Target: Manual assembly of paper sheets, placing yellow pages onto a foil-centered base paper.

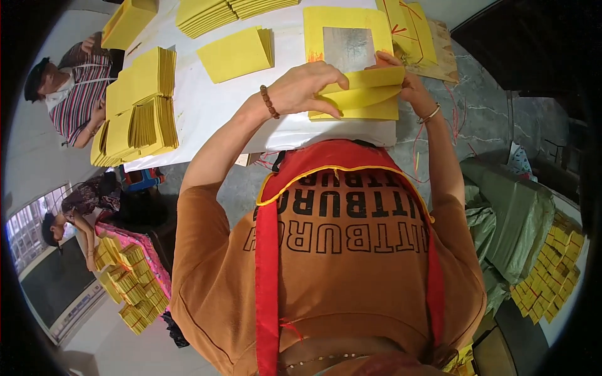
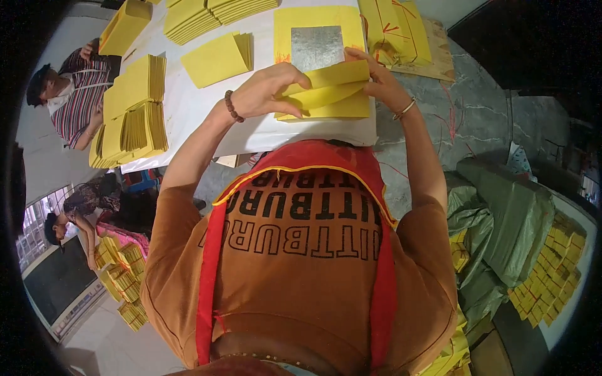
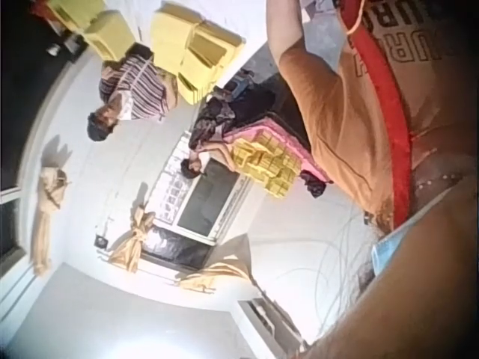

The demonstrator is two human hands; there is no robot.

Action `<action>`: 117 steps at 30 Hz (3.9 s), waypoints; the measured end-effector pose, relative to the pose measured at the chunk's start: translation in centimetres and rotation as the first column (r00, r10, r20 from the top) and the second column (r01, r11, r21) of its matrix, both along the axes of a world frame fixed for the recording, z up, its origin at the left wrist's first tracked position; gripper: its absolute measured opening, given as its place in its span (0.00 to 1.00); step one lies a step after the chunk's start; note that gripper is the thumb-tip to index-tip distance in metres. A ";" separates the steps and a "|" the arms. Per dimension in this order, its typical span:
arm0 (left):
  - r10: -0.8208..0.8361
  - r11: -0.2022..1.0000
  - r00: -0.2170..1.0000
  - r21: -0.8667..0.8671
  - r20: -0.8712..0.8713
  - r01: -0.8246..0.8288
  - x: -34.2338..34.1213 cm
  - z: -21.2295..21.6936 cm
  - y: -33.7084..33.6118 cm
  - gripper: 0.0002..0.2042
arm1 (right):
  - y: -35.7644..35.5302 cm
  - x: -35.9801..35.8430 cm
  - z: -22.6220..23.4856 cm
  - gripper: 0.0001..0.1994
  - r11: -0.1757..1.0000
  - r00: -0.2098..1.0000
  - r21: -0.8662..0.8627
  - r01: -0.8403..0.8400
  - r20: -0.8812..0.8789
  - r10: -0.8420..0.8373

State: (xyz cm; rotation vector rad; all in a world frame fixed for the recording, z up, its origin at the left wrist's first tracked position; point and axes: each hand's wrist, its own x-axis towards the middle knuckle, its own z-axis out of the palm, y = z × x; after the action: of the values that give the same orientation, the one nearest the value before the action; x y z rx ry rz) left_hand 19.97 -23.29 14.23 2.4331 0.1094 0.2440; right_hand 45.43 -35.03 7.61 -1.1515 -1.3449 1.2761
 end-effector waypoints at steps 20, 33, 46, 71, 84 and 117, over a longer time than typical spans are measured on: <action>0.178 0.940 0.968 -0.321 0.175 -0.115 -1.1 0.3 0.4 0.17 | 0.0 -1.7 0.1 0.17 0.971 0.972 0.191 0.144 0.155 -0.175; 0.135 0.798 0.962 0.550 0.238 -0.248 -3.2 -1.0 -1.6 0.17 | -2.6 -2.2 4.9 0.12 0.793 0.530 0.555 -0.251 0.764 -0.367; 0.697 0.595 0.715 -0.505 -0.063 -0.625 -1.2 -3.0 -1.1 0.10 | -0.3 -4.9 3.1 0.16 0.893 0.884 0.078 0.444 0.124 -0.451; 0.083 0.914 0.990 0.387 0.111 -0.120 3.4 -0.5 -1.8 0.29 | 0.9 -4.6 2.0 0.17 0.763 0.728 0.056 0.643 0.265 -0.633; 0.162 0.897 0.987 0.414 0.019 -0.155 3.1 -2.9 -1.6 0.32 | -4.0 -8.0 2.7 0.32 0.954 0.248 0.298 0.025 0.923 -0.294; 0.541 0.446 0.809 0.737 0.230 -0.507 -11.3 -8.8 10.1 0.29 | -1.6 -3.7 2.6 0.16 0.815 0.799 0.122 0.566 0.162 -0.579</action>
State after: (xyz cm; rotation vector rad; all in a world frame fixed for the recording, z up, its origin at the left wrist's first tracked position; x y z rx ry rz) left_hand 8.65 -13.23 5.44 3.2084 1.0037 0.6363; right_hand 41.69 -36.65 10.18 -1.5172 -1.0352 0.6819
